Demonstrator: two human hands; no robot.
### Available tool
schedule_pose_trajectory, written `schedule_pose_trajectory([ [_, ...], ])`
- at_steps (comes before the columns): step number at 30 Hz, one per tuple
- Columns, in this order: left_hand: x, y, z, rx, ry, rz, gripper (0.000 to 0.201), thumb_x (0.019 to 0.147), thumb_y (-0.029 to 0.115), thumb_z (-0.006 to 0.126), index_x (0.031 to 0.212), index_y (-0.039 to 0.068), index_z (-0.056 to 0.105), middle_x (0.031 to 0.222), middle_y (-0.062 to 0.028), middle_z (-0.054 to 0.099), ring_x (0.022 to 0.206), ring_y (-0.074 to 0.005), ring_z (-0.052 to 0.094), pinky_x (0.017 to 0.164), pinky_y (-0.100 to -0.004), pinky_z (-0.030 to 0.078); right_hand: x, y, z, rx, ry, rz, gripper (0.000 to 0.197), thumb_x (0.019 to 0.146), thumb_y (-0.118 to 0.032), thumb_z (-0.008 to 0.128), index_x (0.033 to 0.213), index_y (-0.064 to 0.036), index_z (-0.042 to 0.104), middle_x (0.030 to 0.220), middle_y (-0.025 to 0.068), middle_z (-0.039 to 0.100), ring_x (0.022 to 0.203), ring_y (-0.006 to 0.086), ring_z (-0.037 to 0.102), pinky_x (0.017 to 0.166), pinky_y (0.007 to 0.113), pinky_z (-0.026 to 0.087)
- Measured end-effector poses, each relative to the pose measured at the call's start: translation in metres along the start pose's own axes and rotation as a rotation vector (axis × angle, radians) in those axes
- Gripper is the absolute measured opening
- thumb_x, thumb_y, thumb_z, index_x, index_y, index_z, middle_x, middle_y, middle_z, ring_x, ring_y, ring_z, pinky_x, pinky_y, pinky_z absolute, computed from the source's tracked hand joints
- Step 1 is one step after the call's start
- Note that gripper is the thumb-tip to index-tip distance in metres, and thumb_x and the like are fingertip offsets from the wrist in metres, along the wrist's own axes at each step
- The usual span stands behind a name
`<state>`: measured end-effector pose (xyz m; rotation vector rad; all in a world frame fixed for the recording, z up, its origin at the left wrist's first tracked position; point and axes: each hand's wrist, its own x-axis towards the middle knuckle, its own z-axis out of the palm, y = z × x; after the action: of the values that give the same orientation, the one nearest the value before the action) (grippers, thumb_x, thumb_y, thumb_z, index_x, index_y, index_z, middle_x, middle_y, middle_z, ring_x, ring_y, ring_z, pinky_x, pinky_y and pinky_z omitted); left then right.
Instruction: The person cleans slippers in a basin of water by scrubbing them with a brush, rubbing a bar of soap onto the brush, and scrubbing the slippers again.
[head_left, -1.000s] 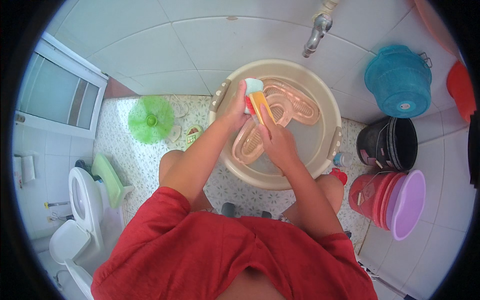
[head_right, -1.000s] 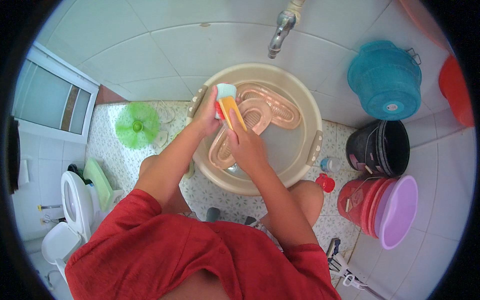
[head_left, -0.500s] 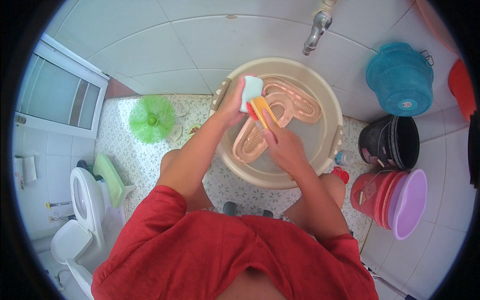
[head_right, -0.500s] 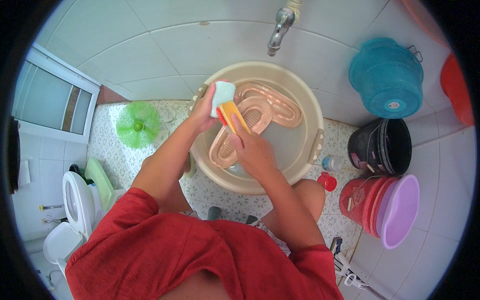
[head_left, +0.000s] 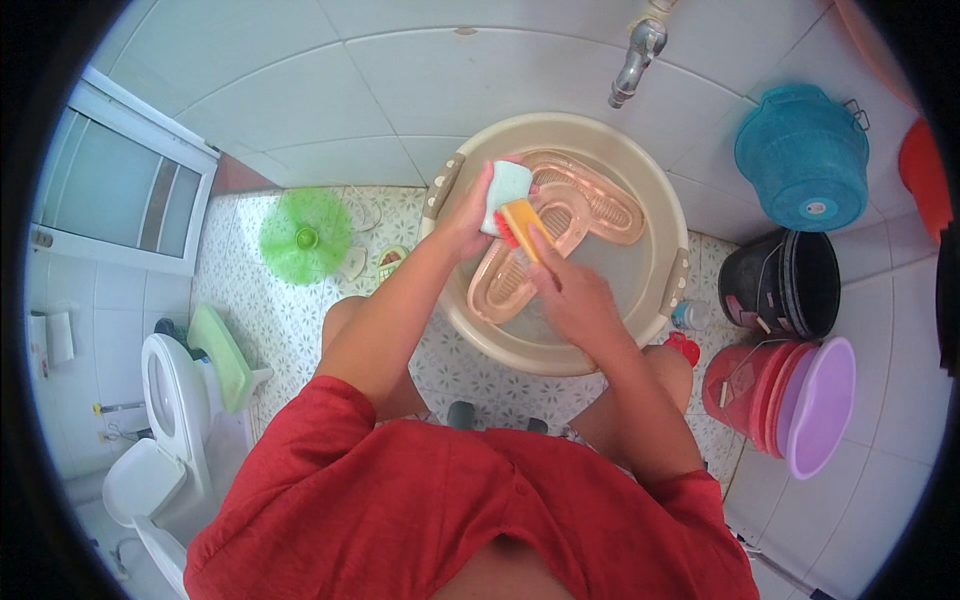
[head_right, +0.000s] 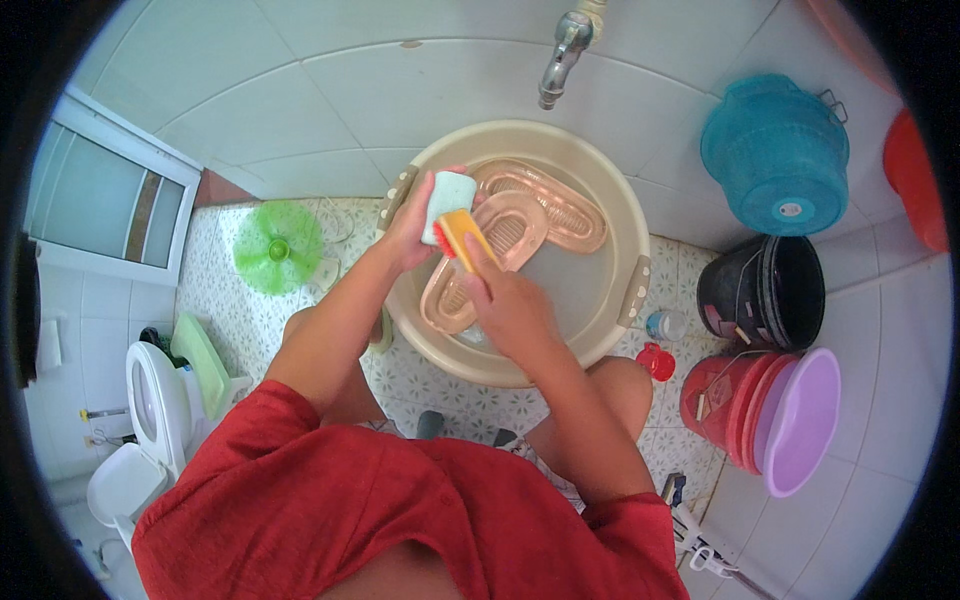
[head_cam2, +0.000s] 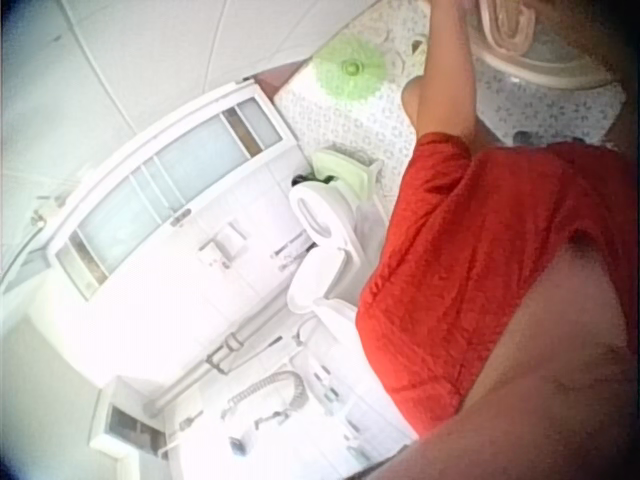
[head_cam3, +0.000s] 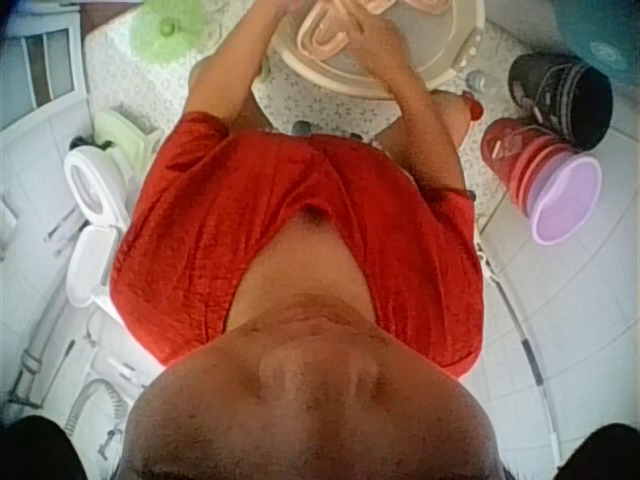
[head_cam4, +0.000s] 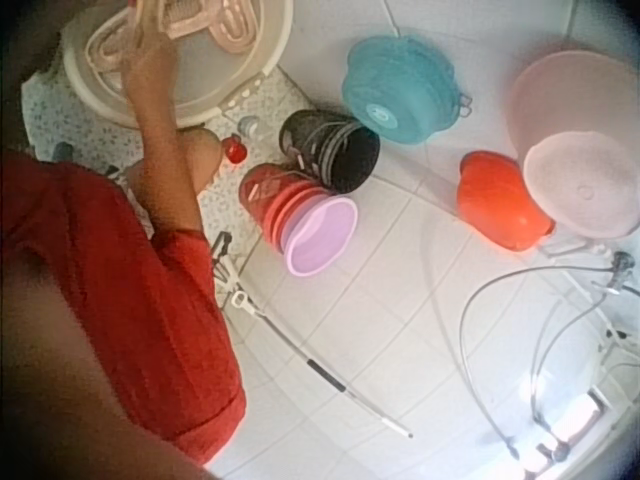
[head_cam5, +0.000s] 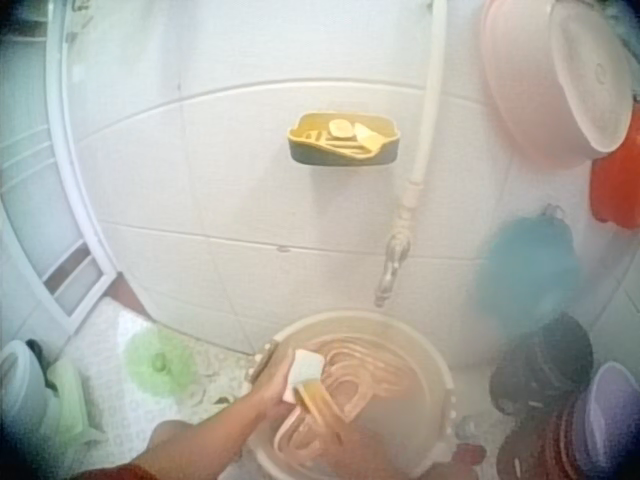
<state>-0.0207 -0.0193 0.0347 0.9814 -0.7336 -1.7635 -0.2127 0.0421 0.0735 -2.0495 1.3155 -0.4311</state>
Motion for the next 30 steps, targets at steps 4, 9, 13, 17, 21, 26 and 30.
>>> schedule_pose_trajectory([
  [4, 0.000, -0.001, 0.004, 0.021, -0.054, -0.100, 0.056, 0.097, 0.058, 0.024, 0.138, 0.021, 0.038, 0.121, -0.0102, 0.057, 0.111, -0.0241, 0.056, 0.089, -0.0423, 0.050, 0.025, 0.008, -0.016, 0.225, 0.242, 0.009, 0.052, 0.095, -0.032, 0.045, 0.145, -0.0230, 0.034, 0.086, 0.0236, 0.063, 0.079, 0.0404, 0.062, 0.071, 0.049, 0.048],
  [9, 0.006, -0.006, 0.021, -0.035, 0.142, 0.013, 0.059, 0.097, 0.059, 0.024, 0.139, 0.021, 0.039, 0.119, -0.0096, 0.059, 0.111, -0.0231, 0.057, 0.092, -0.0416, 0.048, 0.031, -0.004, 0.013, 0.028, 0.144, 0.072, 0.050, 0.095, -0.032, 0.044, 0.143, -0.0218, 0.037, 0.092, 0.0232, 0.064, 0.082, 0.0396, 0.063, 0.072, 0.048, 0.047],
  [13, 0.007, -0.006, -0.002, 0.027, 0.075, 0.035, 0.060, 0.096, 0.061, 0.025, 0.138, 0.021, 0.039, 0.119, -0.0095, 0.059, 0.112, -0.0230, 0.057, 0.093, -0.0420, 0.047, -0.003, 0.001, 0.013, 0.233, -0.039, 0.025, 0.051, 0.095, -0.034, 0.045, 0.144, -0.0216, 0.037, 0.098, 0.0233, 0.065, 0.087, 0.0404, 0.063, 0.076, 0.047, 0.047],
  [17, 0.002, -0.003, 0.004, 0.051, 0.034, -0.054, 0.058, 0.096, 0.061, 0.025, 0.135, 0.021, 0.041, 0.118, -0.0090, 0.059, 0.110, -0.0221, 0.057, 0.091, -0.0416, 0.049, 0.012, 0.025, -0.006, 0.278, 0.097, 0.035, 0.052, 0.094, -0.033, 0.046, 0.144, -0.0218, 0.036, 0.097, 0.0235, 0.064, 0.087, 0.0412, 0.062, 0.078, 0.046, 0.047],
  [21, 0.009, -0.008, 0.010, 0.002, 0.100, -0.111, 0.058, 0.097, 0.059, 0.026, 0.136, 0.018, 0.040, 0.120, -0.0105, 0.059, 0.111, -0.0242, 0.057, 0.092, -0.0431, 0.048, 0.036, 0.020, 0.000, 0.254, 0.191, -0.007, 0.050, 0.094, -0.032, 0.047, 0.143, -0.0212, 0.038, 0.094, 0.0234, 0.065, 0.084, 0.0419, 0.062, 0.076, 0.046, 0.047],
  [26, 0.005, -0.003, -0.002, -0.006, 0.124, 0.002, 0.057, 0.096, 0.058, 0.029, 0.136, 0.018, 0.041, 0.120, -0.0100, 0.059, 0.110, -0.0239, 0.057, 0.091, -0.0421, 0.049, 0.001, -0.003, 0.005, 0.142, -0.015, 0.078, 0.048, 0.094, -0.032, 0.047, 0.140, -0.0199, 0.043, 0.091, 0.0236, 0.064, 0.081, 0.0415, 0.062, 0.075, 0.046, 0.047],
  [30, 0.001, 0.003, 0.000, 0.075, 0.102, -0.024, 0.056, 0.097, 0.057, 0.026, 0.134, 0.018, 0.043, 0.120, -0.0078, 0.057, 0.104, -0.0200, 0.060, 0.087, -0.0391, 0.051, -0.014, 0.015, -0.013, 0.265, -0.069, 0.072, 0.048, 0.094, -0.031, 0.047, 0.140, -0.0201, 0.042, 0.091, 0.0241, 0.064, 0.084, 0.0403, 0.063, 0.077, 0.043, 0.048],
])
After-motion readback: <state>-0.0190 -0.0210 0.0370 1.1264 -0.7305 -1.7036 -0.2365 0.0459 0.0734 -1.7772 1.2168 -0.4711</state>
